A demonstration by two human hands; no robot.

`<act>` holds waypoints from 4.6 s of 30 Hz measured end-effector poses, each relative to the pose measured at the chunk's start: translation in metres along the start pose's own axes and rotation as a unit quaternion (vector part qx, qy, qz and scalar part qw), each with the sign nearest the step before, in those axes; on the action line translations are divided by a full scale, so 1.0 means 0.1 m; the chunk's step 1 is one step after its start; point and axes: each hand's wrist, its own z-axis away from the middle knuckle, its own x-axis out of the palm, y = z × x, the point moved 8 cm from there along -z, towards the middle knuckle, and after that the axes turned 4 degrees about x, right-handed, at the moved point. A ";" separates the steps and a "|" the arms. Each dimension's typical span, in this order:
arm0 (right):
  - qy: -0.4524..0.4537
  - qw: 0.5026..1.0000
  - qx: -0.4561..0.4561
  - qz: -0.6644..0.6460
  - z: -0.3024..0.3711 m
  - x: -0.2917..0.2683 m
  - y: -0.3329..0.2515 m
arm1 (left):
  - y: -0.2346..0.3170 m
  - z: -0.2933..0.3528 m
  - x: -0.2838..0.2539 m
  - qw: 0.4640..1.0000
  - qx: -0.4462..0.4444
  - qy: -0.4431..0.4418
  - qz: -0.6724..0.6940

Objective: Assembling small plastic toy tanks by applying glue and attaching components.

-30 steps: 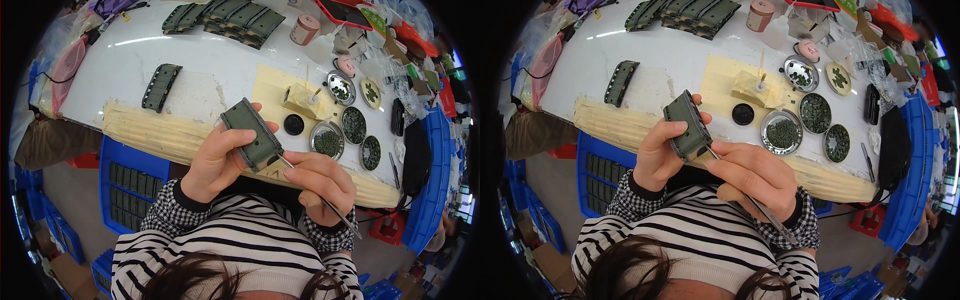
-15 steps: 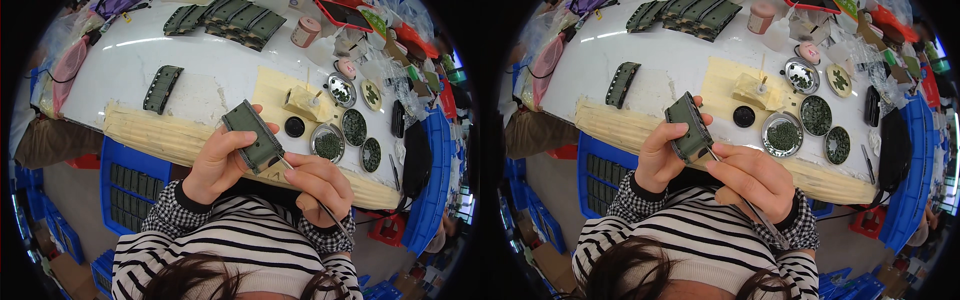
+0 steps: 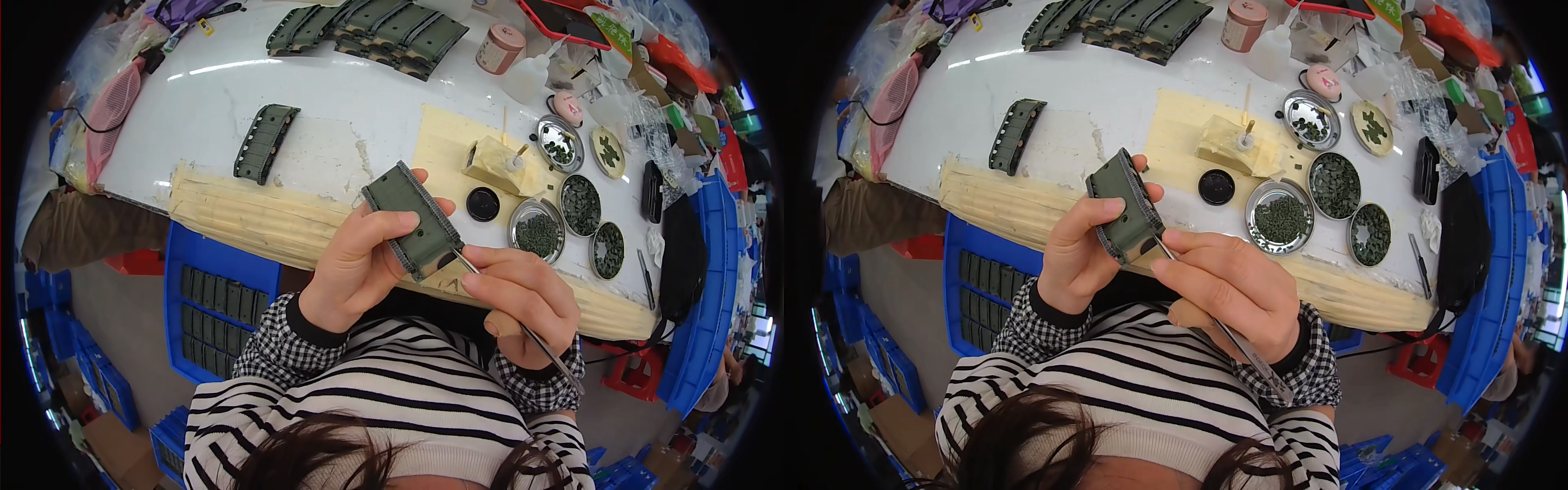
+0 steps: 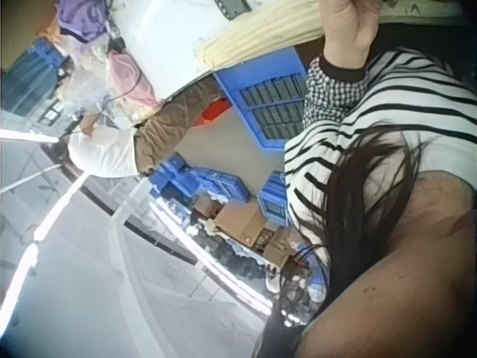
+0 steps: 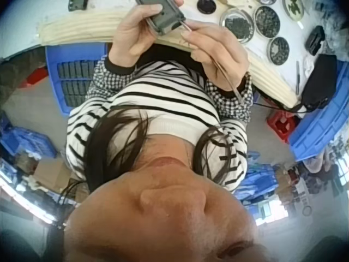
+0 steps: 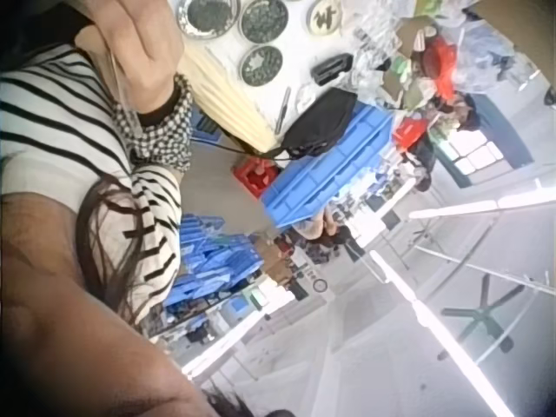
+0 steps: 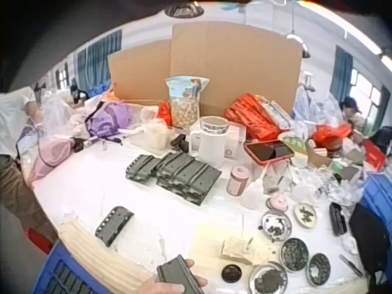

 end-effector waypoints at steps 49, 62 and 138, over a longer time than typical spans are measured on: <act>0.140 0.958 0.201 0.146 0.41 -0.57 0.95 | 0.04 0.00 0.11 0.983 0.062 0.028 -0.169; 0.164 0.951 0.217 0.148 0.39 -0.57 0.96 | 0.07 0.01 0.14 0.976 0.095 -0.001 -0.198; 0.152 0.964 0.216 -0.004 0.19 -0.17 0.82 | 0.11 0.02 0.10 0.996 0.057 0.021 -0.065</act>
